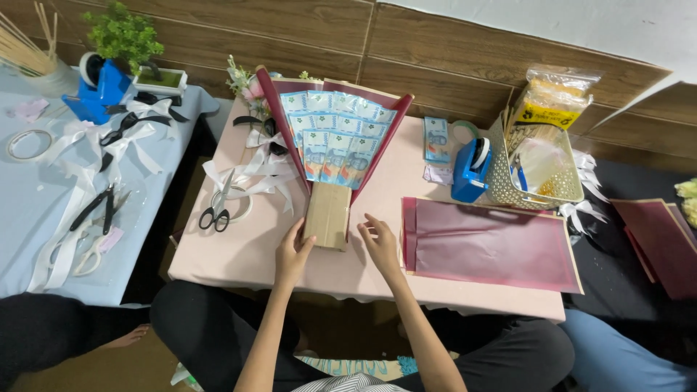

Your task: Wrapping a money bouquet with decorative paper and securing it with tape at a craft station.

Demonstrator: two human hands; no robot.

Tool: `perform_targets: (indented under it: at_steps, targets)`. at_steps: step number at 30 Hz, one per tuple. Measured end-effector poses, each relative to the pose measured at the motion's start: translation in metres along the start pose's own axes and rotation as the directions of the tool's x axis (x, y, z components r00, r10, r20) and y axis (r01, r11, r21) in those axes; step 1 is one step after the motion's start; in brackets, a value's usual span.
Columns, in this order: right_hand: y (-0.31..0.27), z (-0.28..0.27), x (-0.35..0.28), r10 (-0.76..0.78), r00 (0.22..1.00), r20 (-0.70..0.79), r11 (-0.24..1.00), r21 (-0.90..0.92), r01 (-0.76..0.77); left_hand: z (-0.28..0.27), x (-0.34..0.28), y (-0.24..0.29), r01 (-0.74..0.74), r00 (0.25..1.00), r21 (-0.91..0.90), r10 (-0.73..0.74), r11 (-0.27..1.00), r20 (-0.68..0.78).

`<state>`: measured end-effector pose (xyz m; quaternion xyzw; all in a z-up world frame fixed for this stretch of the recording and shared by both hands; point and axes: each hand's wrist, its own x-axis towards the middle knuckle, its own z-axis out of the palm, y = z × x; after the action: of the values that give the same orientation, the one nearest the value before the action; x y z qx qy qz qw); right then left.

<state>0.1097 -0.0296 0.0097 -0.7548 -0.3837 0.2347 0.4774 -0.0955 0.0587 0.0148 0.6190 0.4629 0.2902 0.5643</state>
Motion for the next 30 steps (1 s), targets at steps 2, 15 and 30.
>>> perform_targets:
  at_steps: [2, 15, 30]
  targets:
    - [0.035, -0.029, -0.002, -0.129, 0.979, -0.158, 0.983, -0.151, 0.105, 0.010, -0.005, 0.007, -0.083, 0.995, 0.148, 0.090, 0.986, -0.045]
    - [0.122, -0.103, -0.035, -0.138, 0.930, -0.341, 0.731, -0.669, -0.137, 0.191, 0.037, -0.022, -0.665, 0.744, 0.320, 0.564, 0.675, 0.359]
    - [0.131, -0.119, -0.043, -0.240, 0.865, -0.441, 0.872, -0.489, -0.008, 0.182, 0.028, -0.007, -0.579, 0.801, 0.162, 0.521, 0.799, 0.294]
